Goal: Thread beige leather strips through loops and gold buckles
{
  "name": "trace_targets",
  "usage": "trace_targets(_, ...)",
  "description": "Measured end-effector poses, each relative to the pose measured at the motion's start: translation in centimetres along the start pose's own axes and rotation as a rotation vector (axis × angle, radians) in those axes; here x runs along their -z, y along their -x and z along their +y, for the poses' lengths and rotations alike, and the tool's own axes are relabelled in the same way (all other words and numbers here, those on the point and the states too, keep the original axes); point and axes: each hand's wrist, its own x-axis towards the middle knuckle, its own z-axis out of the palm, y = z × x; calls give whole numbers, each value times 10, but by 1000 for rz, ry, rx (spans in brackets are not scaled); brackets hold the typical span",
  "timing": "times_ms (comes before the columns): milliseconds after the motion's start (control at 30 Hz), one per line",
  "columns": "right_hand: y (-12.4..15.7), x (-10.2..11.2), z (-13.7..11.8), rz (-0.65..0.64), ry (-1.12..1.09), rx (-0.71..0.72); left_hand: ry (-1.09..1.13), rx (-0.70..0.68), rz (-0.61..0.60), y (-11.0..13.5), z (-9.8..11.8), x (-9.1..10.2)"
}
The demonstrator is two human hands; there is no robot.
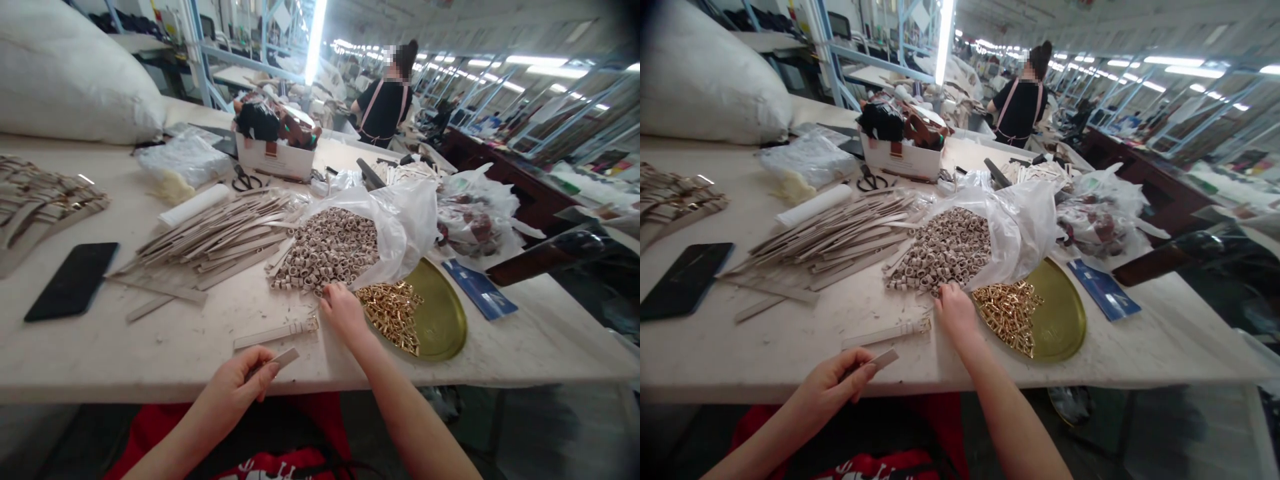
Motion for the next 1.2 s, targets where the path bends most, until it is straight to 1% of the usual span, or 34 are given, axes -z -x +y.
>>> trace_targets(133, 1, -10, -1, 3, 20, 37, 22, 14, -9, -1, -4, -2)
trace_targets(267, -1, -11, -1, -11, -57, 14, 28, 7, -9, -1, -3, -4)
trace_targets(333, 1, -6, -2, 13, -180, 2, 38, 0, 17, 0, -2, -2)
trace_targets(367, 4, -3, -4, 22, -302, -11, 45, -4, 33, 1, -1, -1)
trace_targets(433, 13, 6, -10, -22, -684, -69, 60, -16, 67, 2, 1, 1)
trace_targets(533, 35, 18, -27, -210, -1283, -192, 86, -42, 116, 2, 6, 1)
trace_targets(600, 49, 24, -40, -299, -1546, -281, 110, -62, 140, 2, 9, 0)
trace_targets(667, 60, 26, -52, -341, -1700, -362, 135, -83, 148, 3, 12, -1)
trace_targets(767, 69, 26, -64, -391, -1794, -394, 158, -98, 146, 6, 13, -1)
trace_targets(867, 73, 25, -71, -431, -1803, -374, 166, -89, 160, 11, 9, 1)
trace_targets(967, 75, 24, -75, -453, -1812, -388, 167, -88, 173, 15, 3, 3)
trace_targets(1067, 77, 23, -78, -448, -1829, -416, 163, -93, 173, 16, -1, 5)
trace_targets(1200, 77, 18, -77, -376, -1823, -447, 170, -100, 168, 16, -2, 5)
